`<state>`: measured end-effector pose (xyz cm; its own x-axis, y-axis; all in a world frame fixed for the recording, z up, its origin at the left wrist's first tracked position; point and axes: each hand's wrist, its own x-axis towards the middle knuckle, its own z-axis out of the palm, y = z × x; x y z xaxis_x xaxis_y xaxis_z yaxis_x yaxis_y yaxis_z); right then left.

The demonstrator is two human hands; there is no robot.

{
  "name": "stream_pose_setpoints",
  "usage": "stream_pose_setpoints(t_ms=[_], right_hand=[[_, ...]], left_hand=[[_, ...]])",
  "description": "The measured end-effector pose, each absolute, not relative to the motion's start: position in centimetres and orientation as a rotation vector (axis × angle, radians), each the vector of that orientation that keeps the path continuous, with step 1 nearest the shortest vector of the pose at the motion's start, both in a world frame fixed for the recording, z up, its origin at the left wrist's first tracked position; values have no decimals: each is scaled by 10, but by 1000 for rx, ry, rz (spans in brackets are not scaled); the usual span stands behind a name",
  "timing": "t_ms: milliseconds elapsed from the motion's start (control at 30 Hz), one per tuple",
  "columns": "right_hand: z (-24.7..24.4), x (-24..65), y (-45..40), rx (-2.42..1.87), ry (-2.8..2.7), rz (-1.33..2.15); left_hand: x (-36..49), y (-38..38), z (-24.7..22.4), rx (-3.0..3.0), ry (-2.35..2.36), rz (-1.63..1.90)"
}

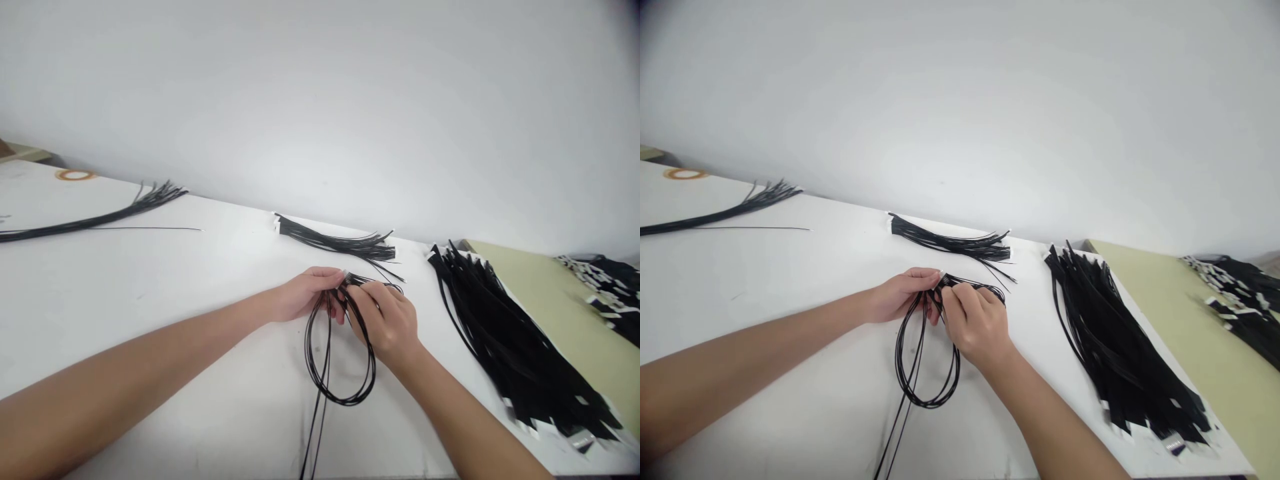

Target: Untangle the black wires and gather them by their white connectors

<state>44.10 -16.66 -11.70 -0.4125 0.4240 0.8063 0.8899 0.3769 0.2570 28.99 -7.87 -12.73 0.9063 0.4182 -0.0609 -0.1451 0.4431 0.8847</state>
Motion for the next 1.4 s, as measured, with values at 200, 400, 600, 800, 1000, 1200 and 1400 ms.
stream_pose_setpoints(t_ms=[200, 400, 600, 800, 1000, 1200, 1400], right_hand=[[-116, 444, -164, -1111, -1990, -902], [-110, 451, -165, -1173, -1949, -903], [-108, 454, -165, -1156, -1954, -927], [-109, 458, -165, -1195, -1958, -892], [-105, 454, -166, -1236, -1795, -976], [-105, 446, -172, -1354, -1612, -796], [-94, 438, -185, -1588, -1336, 139]], left_hand=[[290, -78, -125, 998, 285, 366], [290, -78, -125, 983, 310, 384], [290, -77, -127, 904, 384, 459], [291, -76, -127, 859, 401, 471], [290, -72, -126, 739, 471, 496], [291, -70, -129, 653, 493, 535], [291, -70, -127, 616, 498, 573]])
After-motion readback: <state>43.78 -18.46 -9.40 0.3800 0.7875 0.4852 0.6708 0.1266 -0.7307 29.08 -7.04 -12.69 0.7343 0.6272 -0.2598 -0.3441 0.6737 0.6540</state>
